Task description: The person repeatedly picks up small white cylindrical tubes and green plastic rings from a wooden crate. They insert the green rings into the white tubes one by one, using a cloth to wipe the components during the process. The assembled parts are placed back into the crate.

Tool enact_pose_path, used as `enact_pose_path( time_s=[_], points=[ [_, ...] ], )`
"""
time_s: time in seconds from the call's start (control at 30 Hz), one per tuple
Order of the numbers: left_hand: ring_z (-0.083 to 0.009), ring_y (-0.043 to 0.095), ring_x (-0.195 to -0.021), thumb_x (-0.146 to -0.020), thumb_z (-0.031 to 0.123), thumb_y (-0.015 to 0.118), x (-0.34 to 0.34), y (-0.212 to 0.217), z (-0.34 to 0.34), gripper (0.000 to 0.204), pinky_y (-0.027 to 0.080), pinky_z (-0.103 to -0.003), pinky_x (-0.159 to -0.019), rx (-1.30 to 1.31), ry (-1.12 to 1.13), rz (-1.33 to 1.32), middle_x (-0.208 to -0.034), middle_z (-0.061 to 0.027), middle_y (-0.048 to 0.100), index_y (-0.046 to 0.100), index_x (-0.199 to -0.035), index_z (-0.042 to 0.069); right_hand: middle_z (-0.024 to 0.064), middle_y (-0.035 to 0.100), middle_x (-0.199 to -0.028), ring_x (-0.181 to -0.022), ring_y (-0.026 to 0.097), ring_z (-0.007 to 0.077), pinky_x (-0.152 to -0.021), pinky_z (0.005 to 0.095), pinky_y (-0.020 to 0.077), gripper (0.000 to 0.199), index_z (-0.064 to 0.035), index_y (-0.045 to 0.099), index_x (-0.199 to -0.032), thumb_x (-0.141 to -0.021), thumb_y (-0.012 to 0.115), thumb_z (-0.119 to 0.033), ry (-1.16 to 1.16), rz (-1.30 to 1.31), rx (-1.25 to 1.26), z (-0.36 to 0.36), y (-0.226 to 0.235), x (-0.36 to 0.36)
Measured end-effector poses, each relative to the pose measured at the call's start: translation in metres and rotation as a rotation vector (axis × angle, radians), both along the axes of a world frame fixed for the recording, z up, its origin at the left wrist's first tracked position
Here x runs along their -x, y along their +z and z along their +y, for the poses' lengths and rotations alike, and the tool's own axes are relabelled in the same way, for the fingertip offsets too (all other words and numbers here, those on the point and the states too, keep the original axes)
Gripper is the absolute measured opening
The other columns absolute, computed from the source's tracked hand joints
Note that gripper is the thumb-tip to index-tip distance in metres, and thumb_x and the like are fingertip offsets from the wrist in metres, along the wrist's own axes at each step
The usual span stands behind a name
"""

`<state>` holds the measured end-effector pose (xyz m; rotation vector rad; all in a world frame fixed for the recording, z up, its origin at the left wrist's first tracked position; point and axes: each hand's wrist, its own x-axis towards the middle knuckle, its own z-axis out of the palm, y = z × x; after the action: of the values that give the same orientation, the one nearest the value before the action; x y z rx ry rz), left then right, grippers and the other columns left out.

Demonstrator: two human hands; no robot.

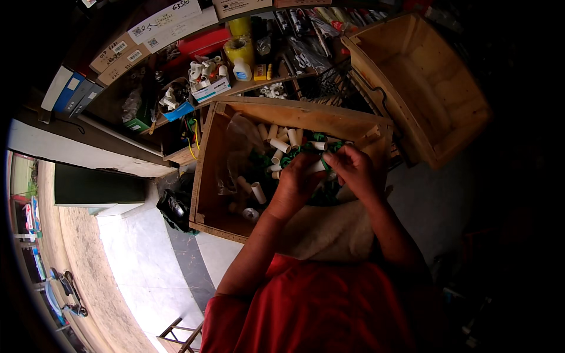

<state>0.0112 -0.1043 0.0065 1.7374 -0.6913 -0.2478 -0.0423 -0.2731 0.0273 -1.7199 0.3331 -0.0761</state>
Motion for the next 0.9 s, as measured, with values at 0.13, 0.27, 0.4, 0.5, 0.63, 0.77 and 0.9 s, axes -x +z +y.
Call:
enact_pose_path(
  time_s=[0.13, 0.27, 0.4, 0.5, 0.63, 0.77, 0.9],
  points=[
    [-0.0172, 0.062, -0.091, -0.086, 0.009, 0.069, 0.0, 0.001, -0.002, 0.033, 0.049, -0.029, -0.079, 0.12, -0.027, 0.249, -0.101, -0.0141, 0.065, 0.056, -0.115, -0.002, -0.0034, 0.053, -0.068, -0.054, 0.047, 0.0029, -0.047, 0.0204, 0.0375, 0.023, -0.0042, 0.061, -0.104, -0.097, 0.057, -0.026, -0.023, -0.054, -0.122, 0.009, 0.01, -0.003],
    [-0.0114, 0.058, -0.092, -0.089, 0.011, 0.067, -0.003, 0.004, 0.0, 0.031, 0.047, -0.026, -0.08, 0.177, -0.05, 0.461, -0.1, -0.0082, 0.065, 0.056, -0.116, -0.001, -0.0038, 0.052, -0.074, -0.061, 0.047, 0.0023, -0.051, 0.0194, 0.039, 0.027, -0.0055, 0.058, -0.119, -0.1, 0.051, -0.023, 0.001, -0.084, -0.22, 0.01, 0.013, -0.003],
    [-0.0089, 0.055, -0.092, -0.091, 0.012, 0.066, -0.005, -0.002, 0.001, 0.03, 0.046, -0.024, -0.081, 0.247, -0.087, 0.522, -0.101, -0.0038, 0.063, 0.057, -0.117, 0.001, -0.005, 0.053, -0.076, -0.063, 0.046, 0.0019, -0.054, 0.0184, 0.0391, 0.029, -0.007, 0.058, -0.123, -0.099, 0.052, -0.023, 0.094, -0.095, -0.15, 0.009, 0.015, -0.002],
    [-0.0048, 0.054, -0.077, -0.093, 0.019, 0.064, -0.004, 0.0, 0.0, 0.032, 0.045, -0.021, -0.062, 0.234, -0.067, 0.467, -0.091, 0.0017, 0.061, 0.056, -0.12, 0.004, -0.0041, 0.055, -0.08, -0.064, 0.047, 0.0019, -0.056, 0.0188, 0.0405, 0.029, -0.0077, 0.058, -0.124, -0.098, 0.053, -0.022, 0.107, -0.089, -0.125, 0.007, 0.012, -0.003],
    [-0.008, 0.052, -0.087, -0.097, 0.026, 0.057, -0.003, 0.003, 0.001, 0.035, 0.043, -0.022, -0.073, 0.281, -0.049, 0.537, -0.099, -0.0018, 0.06, 0.052, -0.124, 0.004, 0.0004, 0.061, -0.092, -0.074, 0.056, 0.0044, -0.064, 0.0207, 0.0471, 0.031, -0.0073, 0.057, -0.125, -0.095, 0.058, -0.018, 0.103, -0.173, -0.087, 0.011, 0.011, -0.004],
    [-0.0063, 0.046, -0.073, -0.099, 0.043, 0.048, -0.004, 0.004, 0.002, 0.048, 0.037, -0.022, -0.062, 0.253, -0.01, 0.521, -0.086, 0.0009, 0.055, 0.049, -0.129, 0.006, 0.0048, 0.063, -0.103, -0.087, 0.061, 0.0084, -0.073, 0.024, 0.0513, 0.038, -0.0072, 0.056, -0.128, -0.091, 0.064, -0.01, 0.141, -0.212, 0.155, 0.013, 0.012, -0.004],
    [-0.0079, 0.043, -0.07, -0.098, 0.054, 0.041, -0.002, 0.007, 0.001, 0.061, 0.035, -0.024, -0.061, 0.211, -0.065, 0.562, -0.084, 0.0006, 0.051, 0.042, -0.136, 0.007, 0.0055, 0.063, -0.104, -0.089, 0.061, 0.0109, -0.075, 0.0264, 0.0521, 0.045, -0.0098, 0.055, -0.13, -0.087, 0.067, -0.004, 0.146, -0.182, 0.09, 0.016, 0.01, -0.002]
  ],
)
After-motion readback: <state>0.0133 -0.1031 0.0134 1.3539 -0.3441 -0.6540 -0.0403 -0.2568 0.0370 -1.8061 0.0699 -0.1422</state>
